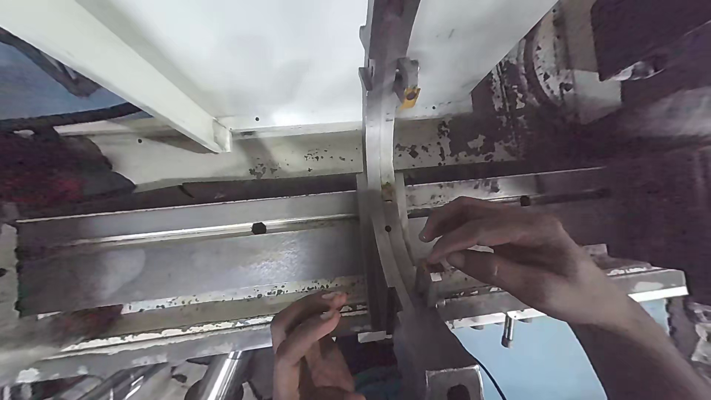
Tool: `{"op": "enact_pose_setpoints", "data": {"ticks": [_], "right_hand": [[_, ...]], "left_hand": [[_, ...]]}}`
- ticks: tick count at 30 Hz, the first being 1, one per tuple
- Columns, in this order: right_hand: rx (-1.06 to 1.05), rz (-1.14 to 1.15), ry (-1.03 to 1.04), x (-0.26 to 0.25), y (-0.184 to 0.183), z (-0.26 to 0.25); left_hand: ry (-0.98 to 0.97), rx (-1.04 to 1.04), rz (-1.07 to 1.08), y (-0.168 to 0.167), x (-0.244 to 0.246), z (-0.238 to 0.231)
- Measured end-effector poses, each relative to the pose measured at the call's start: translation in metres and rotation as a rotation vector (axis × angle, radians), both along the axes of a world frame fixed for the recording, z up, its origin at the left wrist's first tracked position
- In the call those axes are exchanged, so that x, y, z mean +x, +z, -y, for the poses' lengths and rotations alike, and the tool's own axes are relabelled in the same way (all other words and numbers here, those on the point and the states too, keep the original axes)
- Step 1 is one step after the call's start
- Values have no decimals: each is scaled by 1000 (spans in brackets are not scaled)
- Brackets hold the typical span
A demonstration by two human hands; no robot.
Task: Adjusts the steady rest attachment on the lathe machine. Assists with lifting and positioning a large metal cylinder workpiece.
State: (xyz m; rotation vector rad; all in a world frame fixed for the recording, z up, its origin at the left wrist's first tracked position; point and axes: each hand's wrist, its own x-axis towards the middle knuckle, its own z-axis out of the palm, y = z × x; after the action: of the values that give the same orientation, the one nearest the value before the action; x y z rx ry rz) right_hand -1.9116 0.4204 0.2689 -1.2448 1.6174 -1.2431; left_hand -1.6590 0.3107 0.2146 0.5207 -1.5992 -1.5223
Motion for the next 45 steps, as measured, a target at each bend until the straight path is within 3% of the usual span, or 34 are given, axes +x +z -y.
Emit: {"op": "enact_pose_setpoints", "data": {"ticks": [19, 26, 45], "right_hand": [[43, -1, -18, 3, 1, 0], [-39, -12, -74, -1, 5, 2], [5, 9, 26, -2, -5, 4]], "left_hand": [[19, -1, -15, -3, 2, -1], [37, -12, -7, -2, 3, 0], [36, -17, -18, -4, 5, 2]]}}
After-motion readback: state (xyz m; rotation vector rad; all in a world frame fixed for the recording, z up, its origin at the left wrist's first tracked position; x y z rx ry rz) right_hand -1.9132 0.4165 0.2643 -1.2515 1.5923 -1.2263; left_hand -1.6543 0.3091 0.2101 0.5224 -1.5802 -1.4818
